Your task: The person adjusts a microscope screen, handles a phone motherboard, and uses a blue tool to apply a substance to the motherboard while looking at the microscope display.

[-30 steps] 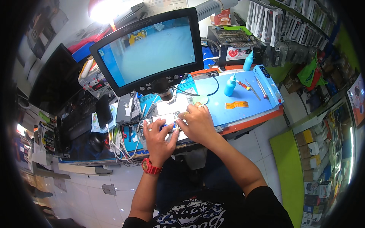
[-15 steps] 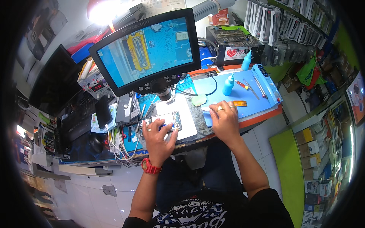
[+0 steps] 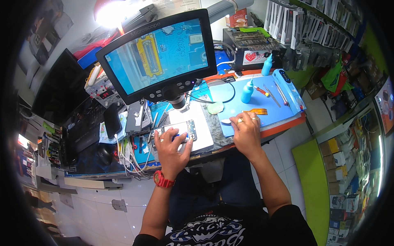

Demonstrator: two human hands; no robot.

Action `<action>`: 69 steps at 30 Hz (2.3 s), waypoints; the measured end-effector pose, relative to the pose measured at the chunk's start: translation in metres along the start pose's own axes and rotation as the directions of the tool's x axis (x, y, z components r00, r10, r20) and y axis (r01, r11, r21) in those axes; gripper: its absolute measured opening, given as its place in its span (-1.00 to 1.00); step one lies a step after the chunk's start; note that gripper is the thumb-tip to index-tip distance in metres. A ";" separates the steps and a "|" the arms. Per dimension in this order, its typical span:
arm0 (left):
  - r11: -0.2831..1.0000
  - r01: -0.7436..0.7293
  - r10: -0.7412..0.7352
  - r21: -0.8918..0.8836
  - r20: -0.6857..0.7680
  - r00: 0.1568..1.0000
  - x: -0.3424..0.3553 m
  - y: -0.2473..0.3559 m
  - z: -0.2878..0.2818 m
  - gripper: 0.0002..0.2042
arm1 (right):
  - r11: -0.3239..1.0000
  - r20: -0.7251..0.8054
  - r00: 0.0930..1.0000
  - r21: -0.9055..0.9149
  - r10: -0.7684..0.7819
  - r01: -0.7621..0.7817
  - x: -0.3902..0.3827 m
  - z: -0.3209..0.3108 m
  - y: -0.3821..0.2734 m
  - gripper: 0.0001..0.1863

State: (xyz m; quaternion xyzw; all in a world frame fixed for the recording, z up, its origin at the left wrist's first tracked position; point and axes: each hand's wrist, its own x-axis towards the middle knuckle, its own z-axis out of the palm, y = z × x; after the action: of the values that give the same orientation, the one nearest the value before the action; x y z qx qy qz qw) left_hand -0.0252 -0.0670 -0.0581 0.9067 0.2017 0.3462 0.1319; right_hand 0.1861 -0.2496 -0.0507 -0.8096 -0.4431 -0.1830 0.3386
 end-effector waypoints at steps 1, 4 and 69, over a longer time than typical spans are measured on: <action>1.000 -0.001 0.001 -0.001 0.000 1.000 0.000 0.000 0.000 -0.77 | 1.000 -0.003 1.000 -0.014 0.001 -0.001 -0.001 0.000 0.002 -0.84; 1.000 -0.007 0.007 -0.001 -0.001 1.000 0.001 0.001 0.002 -0.76 | 0.998 -0.009 1.000 -0.059 0.006 -0.006 -0.002 0.002 0.007 -0.80; 0.384 0.426 -0.532 0.820 -0.180 0.827 0.056 -0.615 -0.343 -0.70 | 0.996 -0.123 0.991 -0.067 0.046 -0.054 -0.040 0.021 0.058 -0.72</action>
State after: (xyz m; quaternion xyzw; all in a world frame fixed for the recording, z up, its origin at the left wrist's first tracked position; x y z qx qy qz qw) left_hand -0.3899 0.5361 -0.0100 0.7762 0.5859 0.1026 -0.2092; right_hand 0.2134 -0.2802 -0.1119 -0.8192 -0.3946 -0.2387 0.3408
